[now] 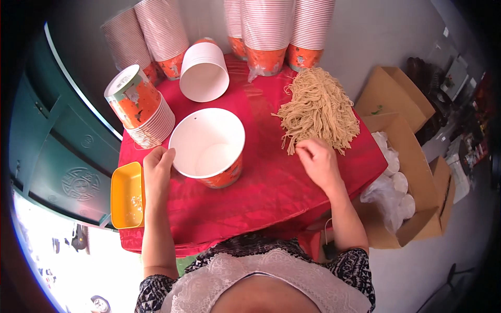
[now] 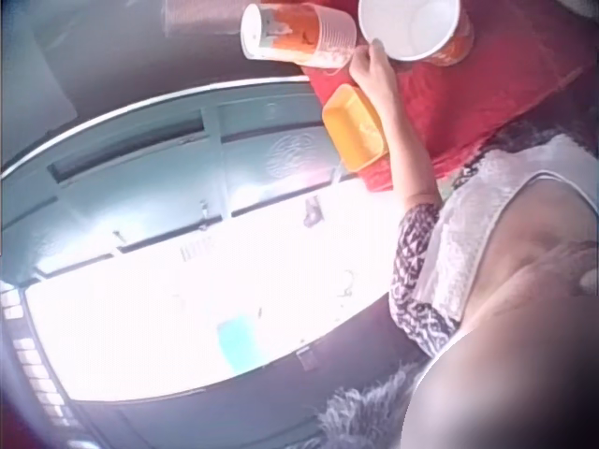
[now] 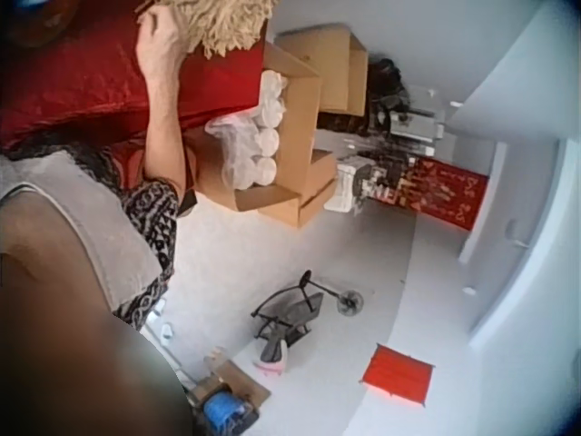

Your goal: Attaching string handles to paper buckets.

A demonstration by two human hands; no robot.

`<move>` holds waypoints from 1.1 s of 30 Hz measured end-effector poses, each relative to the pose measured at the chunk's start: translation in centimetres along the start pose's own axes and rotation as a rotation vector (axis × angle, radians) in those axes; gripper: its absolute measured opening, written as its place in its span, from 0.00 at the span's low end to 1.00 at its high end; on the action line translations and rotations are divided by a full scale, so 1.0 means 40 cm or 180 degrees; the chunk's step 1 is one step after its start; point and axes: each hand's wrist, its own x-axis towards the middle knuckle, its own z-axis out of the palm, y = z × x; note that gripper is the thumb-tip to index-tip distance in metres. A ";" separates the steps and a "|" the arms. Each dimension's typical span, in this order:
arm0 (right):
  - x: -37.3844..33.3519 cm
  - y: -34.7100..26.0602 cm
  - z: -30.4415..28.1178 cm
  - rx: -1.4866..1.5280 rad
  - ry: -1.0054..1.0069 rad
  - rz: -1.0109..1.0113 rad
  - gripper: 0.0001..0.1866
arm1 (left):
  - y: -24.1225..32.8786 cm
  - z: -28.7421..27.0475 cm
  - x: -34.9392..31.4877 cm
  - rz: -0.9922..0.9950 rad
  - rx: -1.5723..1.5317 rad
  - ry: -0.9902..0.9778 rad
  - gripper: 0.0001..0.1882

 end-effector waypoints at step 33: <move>-0.087 -0.104 0.120 0.4582 0.0252 0.1987 0.04 | 0.013 0.026 -0.274 0.0495 -0.0580 -0.0694 0.09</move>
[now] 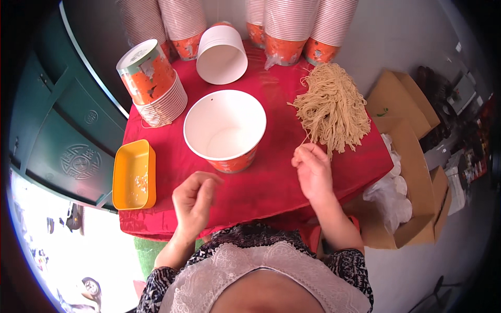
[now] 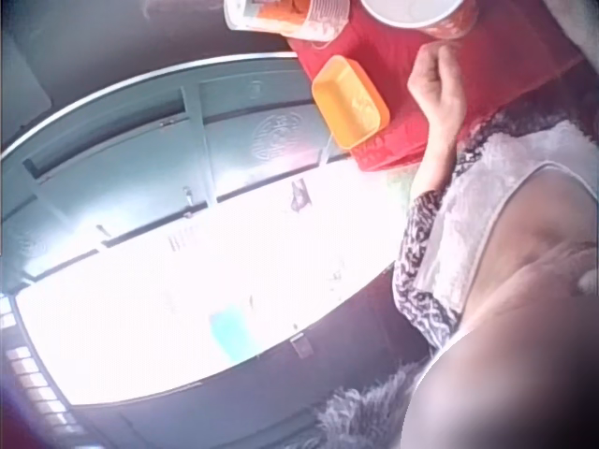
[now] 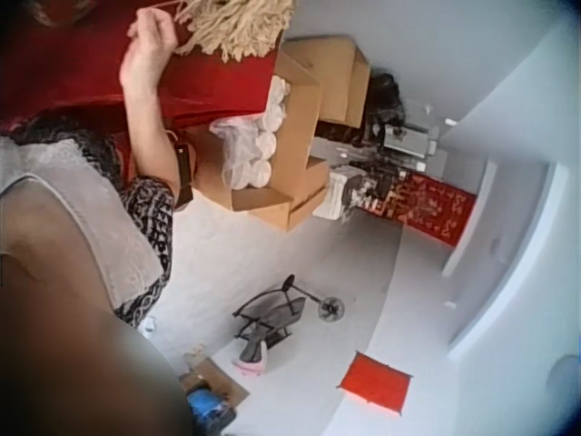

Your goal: Attaching string handles to paper buckets.

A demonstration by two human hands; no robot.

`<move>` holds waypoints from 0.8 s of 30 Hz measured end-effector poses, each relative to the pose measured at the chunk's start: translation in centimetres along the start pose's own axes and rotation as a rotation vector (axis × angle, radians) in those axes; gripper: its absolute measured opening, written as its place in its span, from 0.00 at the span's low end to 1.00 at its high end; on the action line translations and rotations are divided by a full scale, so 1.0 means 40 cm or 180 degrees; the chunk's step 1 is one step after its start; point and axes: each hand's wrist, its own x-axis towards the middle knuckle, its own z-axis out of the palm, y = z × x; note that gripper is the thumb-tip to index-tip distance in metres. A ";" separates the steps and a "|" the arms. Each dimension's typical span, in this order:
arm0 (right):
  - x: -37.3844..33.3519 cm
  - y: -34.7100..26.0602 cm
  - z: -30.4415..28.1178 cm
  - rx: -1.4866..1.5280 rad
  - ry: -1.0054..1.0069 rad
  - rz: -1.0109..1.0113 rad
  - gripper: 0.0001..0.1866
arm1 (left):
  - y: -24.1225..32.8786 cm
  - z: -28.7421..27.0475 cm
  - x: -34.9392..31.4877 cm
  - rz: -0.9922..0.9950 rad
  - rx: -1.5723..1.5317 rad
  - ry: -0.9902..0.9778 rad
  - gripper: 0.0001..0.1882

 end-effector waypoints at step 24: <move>-0.150 0.105 0.150 -0.2443 -0.0149 -0.1567 0.08 | -0.029 0.047 -0.003 0.0015 0.0236 -0.0418 0.01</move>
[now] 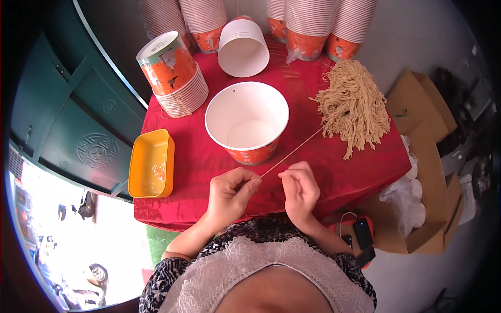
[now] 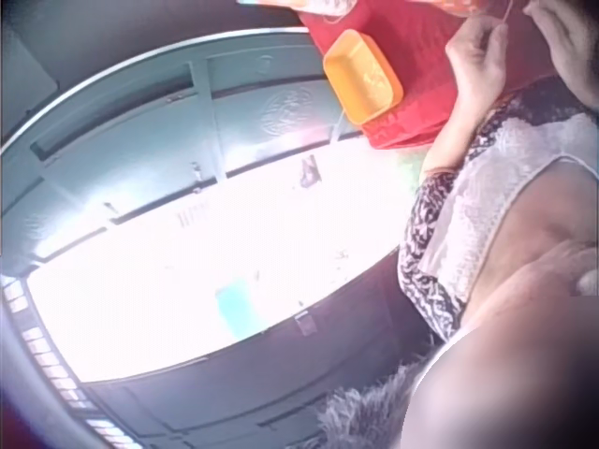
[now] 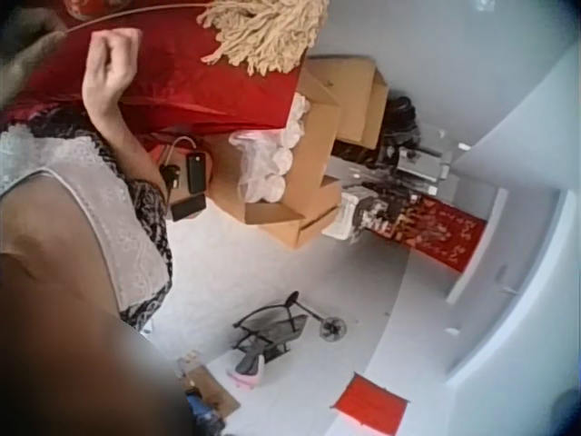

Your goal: Attaching string handles to paper buckets.

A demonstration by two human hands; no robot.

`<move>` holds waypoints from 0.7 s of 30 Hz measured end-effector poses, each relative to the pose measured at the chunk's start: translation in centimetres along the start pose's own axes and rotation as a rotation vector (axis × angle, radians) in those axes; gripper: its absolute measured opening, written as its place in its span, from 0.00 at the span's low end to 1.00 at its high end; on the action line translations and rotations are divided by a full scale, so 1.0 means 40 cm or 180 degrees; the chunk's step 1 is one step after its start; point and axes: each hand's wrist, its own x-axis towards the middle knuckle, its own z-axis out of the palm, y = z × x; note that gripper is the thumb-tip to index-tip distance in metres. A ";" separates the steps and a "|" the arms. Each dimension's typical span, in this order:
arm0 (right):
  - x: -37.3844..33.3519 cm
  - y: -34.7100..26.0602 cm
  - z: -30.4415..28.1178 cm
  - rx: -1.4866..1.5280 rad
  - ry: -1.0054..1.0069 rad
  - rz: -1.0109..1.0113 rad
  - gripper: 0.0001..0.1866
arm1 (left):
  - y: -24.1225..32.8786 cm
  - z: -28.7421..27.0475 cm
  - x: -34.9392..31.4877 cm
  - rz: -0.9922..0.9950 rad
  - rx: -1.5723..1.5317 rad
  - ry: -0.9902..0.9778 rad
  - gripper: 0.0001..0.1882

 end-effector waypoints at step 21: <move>0.091 -0.016 0.025 -0.0468 -0.0143 -0.1392 0.14 | 0.019 -0.063 -0.001 -0.0412 -0.0278 0.0142 0.04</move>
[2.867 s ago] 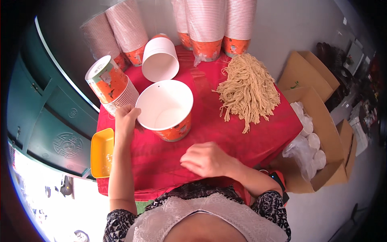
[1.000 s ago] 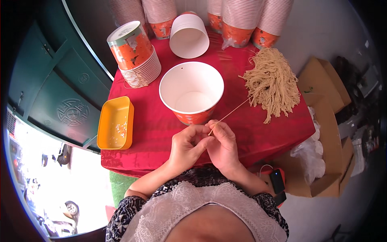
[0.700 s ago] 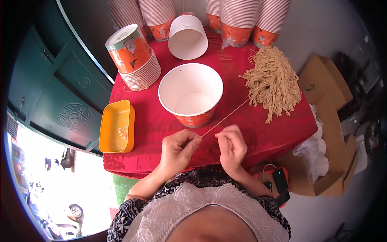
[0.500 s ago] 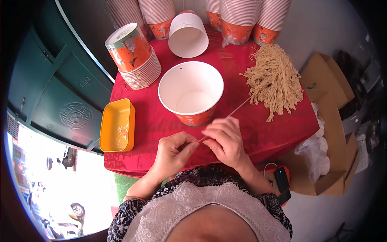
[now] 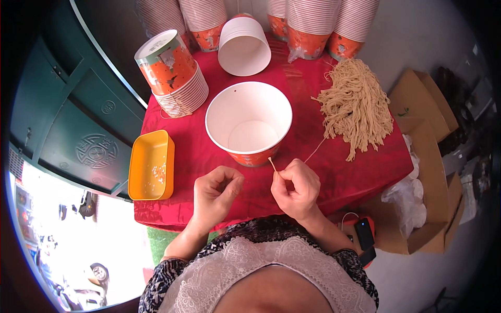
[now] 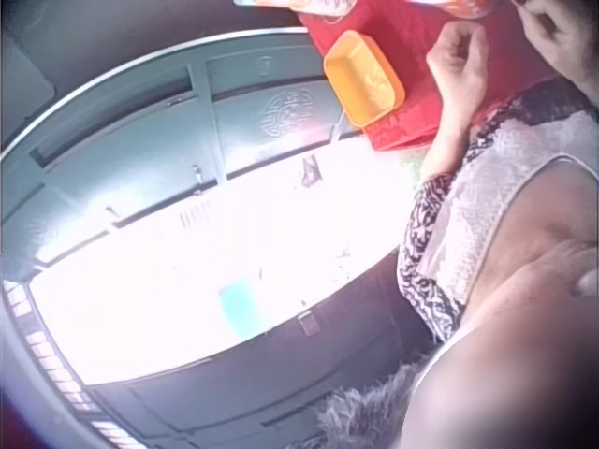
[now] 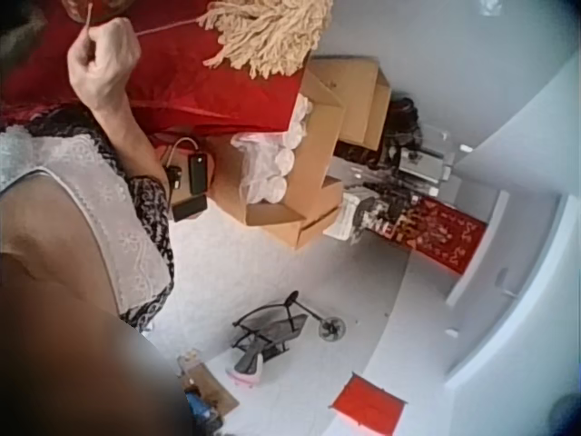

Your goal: Attaching string handles to paper buckets.

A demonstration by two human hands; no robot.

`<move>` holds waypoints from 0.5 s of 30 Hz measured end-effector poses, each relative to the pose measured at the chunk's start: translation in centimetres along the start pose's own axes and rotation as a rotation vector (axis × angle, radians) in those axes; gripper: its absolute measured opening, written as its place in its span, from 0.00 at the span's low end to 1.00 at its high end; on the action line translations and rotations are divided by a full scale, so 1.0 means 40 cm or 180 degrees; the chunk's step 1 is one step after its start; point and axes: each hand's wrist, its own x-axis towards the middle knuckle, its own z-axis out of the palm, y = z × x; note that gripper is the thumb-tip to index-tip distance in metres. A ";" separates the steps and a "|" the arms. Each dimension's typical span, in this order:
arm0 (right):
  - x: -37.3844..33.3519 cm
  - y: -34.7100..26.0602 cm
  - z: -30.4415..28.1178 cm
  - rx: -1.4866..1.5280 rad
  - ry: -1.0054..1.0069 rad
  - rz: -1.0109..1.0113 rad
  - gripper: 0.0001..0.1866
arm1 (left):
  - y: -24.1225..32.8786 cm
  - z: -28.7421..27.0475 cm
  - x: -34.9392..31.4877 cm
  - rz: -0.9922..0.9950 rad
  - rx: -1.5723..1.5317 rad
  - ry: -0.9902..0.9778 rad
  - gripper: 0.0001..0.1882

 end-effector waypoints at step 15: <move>0.006 0.014 0.017 -0.0143 -0.0054 0.0155 0.14 | -0.014 -0.010 -0.001 -0.0048 -0.0075 0.0009 0.04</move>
